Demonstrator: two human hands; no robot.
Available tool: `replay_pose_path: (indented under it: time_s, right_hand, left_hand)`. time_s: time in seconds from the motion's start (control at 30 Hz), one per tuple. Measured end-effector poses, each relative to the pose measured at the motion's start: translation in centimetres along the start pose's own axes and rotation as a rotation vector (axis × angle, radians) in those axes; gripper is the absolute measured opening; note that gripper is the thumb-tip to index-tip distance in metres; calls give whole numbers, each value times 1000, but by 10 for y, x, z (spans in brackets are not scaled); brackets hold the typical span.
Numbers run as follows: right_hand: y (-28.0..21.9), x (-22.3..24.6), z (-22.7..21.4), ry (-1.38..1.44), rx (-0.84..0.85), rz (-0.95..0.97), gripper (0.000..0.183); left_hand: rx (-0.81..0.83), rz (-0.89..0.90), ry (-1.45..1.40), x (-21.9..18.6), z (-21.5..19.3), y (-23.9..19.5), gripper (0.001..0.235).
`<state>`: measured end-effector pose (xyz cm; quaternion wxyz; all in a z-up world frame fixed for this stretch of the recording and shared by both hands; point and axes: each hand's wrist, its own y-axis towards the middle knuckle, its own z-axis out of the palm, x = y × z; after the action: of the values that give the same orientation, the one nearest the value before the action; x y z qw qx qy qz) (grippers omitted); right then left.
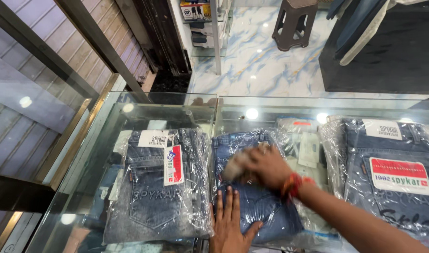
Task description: The person wipes the plastic-wrapped surfaces of several folded jeans displayed on a glass counter using a cloth. They handle each pair individually, wiping the top and sides, then repositioning them on the counter.
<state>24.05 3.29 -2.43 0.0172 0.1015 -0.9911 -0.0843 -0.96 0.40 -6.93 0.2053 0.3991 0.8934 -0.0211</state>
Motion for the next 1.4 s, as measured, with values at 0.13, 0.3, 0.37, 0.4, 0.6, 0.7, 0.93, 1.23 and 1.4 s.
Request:
replay_pose_path:
  time_s: [0.13,0.3,0.37,0.4,0.6,0.7,0.93,1.23,1.4]
  right_hand:
    - [53,-63,0,11,-148,370,60]
    - [15,-13,-8,164,-180,154,50]
    - [-13,31,-3,237,-152,-105,52]
    - [-27,47,-2,278,-327,-327,57]
    - [43,-19,19,28,-51,3,51]
    - [82,-62,15,76,-38,351,58]
    - [-16,19,-21,125,36,199,49]
    - [16,-29,13,67,-183,129,51]
    - [49,-61,-9,52,-125,373,57]
  left_hand:
    - [-59,93,59,12,16,2,113]
    - [-142,155,113,22,33,4,115]
    - [173,22,5,27,36,4,118]
    - [329,-40,-50,28,38,6,120]
    - [-216,192,213,28,41,11,124]
    - [-153,164,170,26,33,5,125]
    - [201,-82,-368,15,18,15,134]
    - [196,-121,-138,7,0,22,152]
    - [198,-158,-177,1,-15,21,152]
